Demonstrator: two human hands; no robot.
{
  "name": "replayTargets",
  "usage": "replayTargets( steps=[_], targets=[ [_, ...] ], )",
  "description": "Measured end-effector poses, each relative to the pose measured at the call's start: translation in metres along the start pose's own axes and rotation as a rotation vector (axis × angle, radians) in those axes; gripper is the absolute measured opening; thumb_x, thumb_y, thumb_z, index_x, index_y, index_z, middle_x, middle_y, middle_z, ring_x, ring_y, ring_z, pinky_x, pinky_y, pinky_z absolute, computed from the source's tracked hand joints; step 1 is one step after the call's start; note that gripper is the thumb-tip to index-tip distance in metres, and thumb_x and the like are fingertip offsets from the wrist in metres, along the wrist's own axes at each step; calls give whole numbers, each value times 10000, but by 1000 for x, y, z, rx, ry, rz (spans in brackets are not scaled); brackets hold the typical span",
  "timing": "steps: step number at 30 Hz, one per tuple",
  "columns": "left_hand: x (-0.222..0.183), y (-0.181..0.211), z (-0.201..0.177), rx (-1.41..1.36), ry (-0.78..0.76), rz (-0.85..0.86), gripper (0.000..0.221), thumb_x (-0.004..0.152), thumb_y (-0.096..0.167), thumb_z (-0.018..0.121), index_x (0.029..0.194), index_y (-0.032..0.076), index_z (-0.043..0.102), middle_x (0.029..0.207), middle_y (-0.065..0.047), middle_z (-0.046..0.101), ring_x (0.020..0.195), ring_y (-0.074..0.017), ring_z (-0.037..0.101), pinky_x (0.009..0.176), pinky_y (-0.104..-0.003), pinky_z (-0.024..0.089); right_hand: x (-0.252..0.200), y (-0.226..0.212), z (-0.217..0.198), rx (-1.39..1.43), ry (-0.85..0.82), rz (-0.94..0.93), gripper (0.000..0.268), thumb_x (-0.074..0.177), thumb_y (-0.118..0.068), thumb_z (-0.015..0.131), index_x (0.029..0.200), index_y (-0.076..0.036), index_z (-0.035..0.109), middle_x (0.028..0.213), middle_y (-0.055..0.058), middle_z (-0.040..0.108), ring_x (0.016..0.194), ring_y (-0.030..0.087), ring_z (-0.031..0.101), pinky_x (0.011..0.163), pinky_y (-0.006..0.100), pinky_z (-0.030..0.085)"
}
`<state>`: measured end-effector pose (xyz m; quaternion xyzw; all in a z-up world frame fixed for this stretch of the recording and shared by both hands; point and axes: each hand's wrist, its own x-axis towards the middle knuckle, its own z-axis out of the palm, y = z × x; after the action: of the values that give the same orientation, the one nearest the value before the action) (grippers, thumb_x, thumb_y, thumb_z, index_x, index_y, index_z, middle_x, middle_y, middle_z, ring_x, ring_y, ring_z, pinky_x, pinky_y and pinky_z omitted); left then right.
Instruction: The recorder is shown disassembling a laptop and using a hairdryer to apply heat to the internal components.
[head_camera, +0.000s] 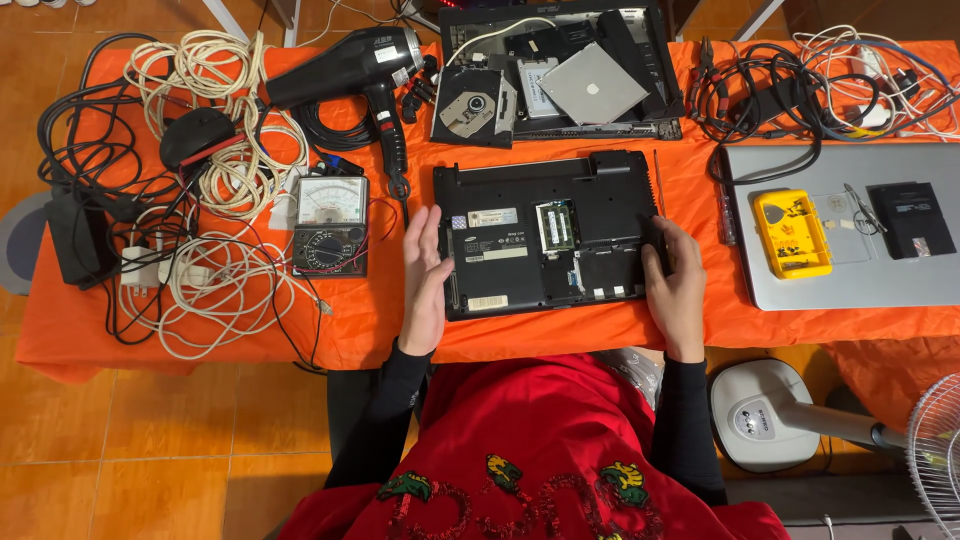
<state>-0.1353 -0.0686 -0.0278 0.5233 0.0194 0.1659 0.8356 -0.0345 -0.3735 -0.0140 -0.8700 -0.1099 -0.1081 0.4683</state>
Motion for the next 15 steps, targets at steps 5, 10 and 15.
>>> replayTargets(
  steps=[5, 10, 15],
  targets=[
    [1, -10, -1, 88, 41, -1, 821, 950, 203, 557, 1627, 30, 126, 1729, -224, 115, 1624, -331, 83, 1291, -468, 121, -1, -2, 0, -12, 5, -8, 350, 1011, -38, 629, 1361, -27, 609, 1311, 190, 607, 1201, 290, 621, 1039, 372, 485],
    [-1, -19, 10, 320, -8, 13, 870, 969, 287, 595, 1594, -7, 66, 1662, -315, 158, 1550, -412, 222, 1268, -506, 189, -1, -4, -1, -15, 5, -49, 324, 1016, -30, 618, 1340, -28, 617, 1351, 205, 597, 1255, 318, 613, 1063, 384, 482],
    [-5, -39, 4, 700, 98, 41, 841, 1058, 243, 591, 1618, -69, 46, 1682, -371, 120, 1615, -414, 138, 1271, -526, -19, -2, -1, -1, -49, 10, -91, 307, 1018, -20, 618, 1325, -25, 630, 1389, 227, 586, 1340, 362, 574, 1108, 403, 465]
  ],
)
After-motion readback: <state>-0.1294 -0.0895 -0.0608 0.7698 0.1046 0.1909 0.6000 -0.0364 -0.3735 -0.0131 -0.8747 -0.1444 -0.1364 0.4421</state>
